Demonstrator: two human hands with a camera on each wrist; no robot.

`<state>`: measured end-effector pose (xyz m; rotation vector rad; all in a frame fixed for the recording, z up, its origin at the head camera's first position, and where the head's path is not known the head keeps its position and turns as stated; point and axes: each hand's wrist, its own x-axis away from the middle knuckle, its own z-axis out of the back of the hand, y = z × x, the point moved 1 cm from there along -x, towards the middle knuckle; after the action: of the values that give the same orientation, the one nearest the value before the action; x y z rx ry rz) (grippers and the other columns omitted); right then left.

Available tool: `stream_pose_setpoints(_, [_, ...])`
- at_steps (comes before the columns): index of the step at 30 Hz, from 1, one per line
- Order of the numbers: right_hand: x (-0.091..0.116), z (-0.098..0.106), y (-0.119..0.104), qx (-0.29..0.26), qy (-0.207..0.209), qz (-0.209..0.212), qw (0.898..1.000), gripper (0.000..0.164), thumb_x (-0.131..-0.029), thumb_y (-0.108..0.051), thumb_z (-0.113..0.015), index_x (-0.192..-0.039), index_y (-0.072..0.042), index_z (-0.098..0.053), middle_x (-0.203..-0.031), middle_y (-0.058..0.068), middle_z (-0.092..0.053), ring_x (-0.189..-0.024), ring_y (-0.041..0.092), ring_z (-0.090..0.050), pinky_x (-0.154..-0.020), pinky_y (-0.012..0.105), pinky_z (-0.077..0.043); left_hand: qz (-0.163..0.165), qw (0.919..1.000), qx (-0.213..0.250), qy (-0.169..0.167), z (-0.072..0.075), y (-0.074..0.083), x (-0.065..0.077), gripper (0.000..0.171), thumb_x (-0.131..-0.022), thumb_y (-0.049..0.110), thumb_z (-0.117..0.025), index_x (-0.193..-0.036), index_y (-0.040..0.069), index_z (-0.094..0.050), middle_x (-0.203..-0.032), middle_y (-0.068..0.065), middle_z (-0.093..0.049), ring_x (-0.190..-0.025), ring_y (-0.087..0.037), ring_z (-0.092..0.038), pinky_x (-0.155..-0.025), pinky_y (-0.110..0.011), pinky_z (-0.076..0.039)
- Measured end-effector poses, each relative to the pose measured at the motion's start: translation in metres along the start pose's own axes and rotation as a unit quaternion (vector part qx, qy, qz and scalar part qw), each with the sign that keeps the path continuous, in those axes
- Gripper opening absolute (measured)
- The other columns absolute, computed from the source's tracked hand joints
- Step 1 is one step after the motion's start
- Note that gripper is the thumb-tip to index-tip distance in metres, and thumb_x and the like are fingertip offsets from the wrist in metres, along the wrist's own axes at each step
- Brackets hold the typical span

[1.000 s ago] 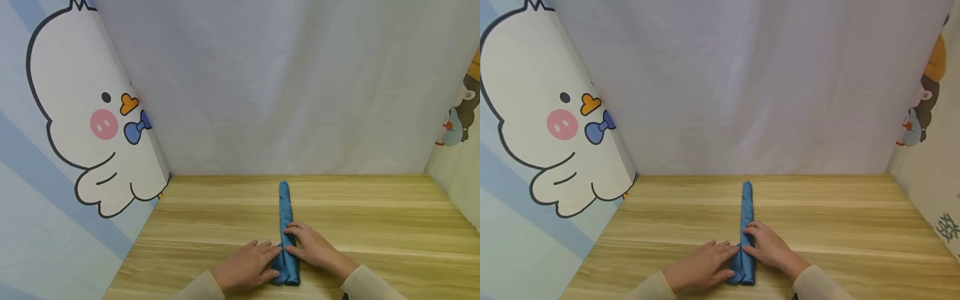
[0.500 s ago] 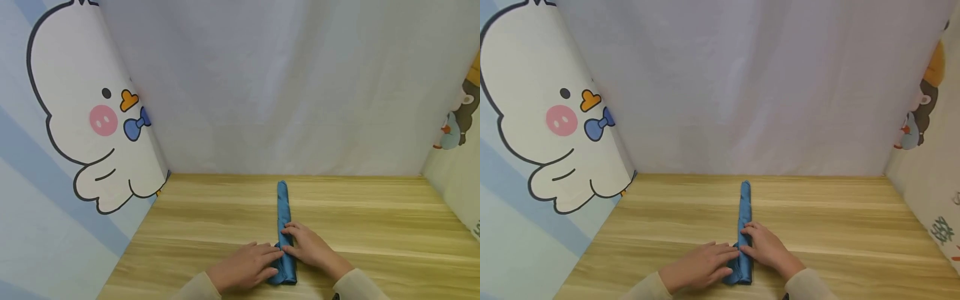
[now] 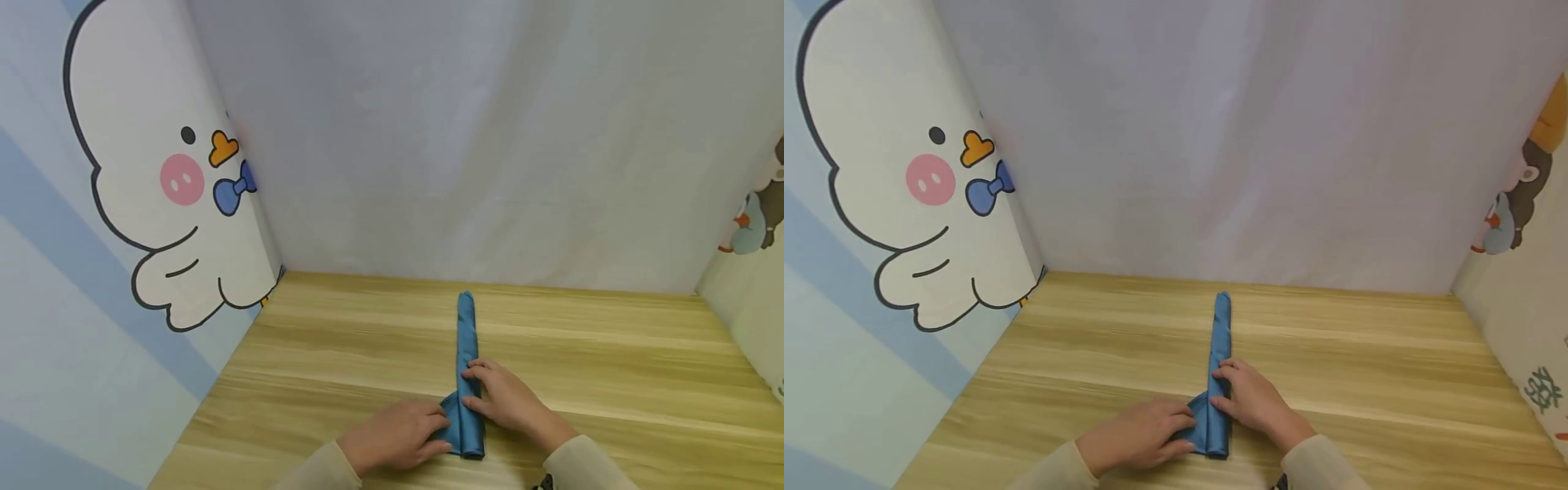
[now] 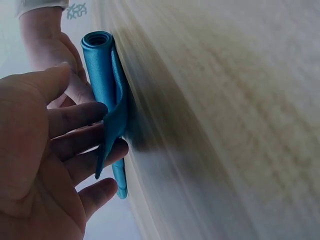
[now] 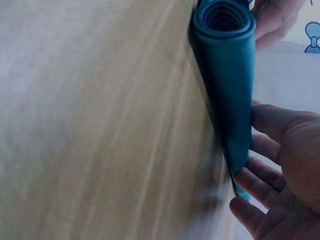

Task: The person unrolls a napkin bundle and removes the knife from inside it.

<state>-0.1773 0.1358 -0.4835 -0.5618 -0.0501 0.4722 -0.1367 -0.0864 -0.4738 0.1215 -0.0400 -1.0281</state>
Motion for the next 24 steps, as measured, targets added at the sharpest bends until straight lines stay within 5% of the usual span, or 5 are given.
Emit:
stream_pose_setpoints(5, [-0.001,0.0,0.0,0.001,-0.003,-0.005,1.0,0.041,-0.085,-0.029,-0.076,-0.118,-0.009,-0.066,-0.129,0.009,-0.055,-0.12,0.032,-0.053,-0.097,0.048,-0.043,0.009,0.9999,-0.001,-0.011,0.003,-0.003,0.002,0.047,-0.099,0.045,-0.048,-0.127,0.01,-0.063,-0.123,0.001,-0.06,-0.112,-0.009,-0.056,-0.094,-0.025,-0.045])
stream_pose_setpoints(12, [-0.001,0.002,0.001,0.007,-0.009,-0.013,1.0,0.041,-0.084,-0.031,-0.076,-0.117,-0.01,-0.066,-0.13,0.009,-0.054,-0.12,0.033,-0.053,-0.096,0.049,-0.043,0.02,0.9954,-0.061,-0.071,0.0,-0.002,0.009,0.056,-0.099,0.054,-0.041,-0.138,0.016,-0.055,-0.143,-0.002,-0.047,-0.134,-0.02,-0.04,-0.105,-0.037,-0.038])
stream_pose_setpoints(24, [-0.003,0.001,-0.003,0.02,-0.002,0.001,1.0,0.039,-0.084,-0.029,-0.076,-0.116,-0.008,-0.066,-0.127,0.01,-0.055,-0.117,0.032,-0.055,-0.095,0.049,-0.045,0.013,0.9942,-0.09,-0.058,-0.003,-0.003,0.023,0.053,-0.098,0.053,-0.044,-0.137,0.019,-0.056,-0.142,0.001,-0.049,-0.132,-0.019,-0.043,-0.099,-0.038,-0.042])
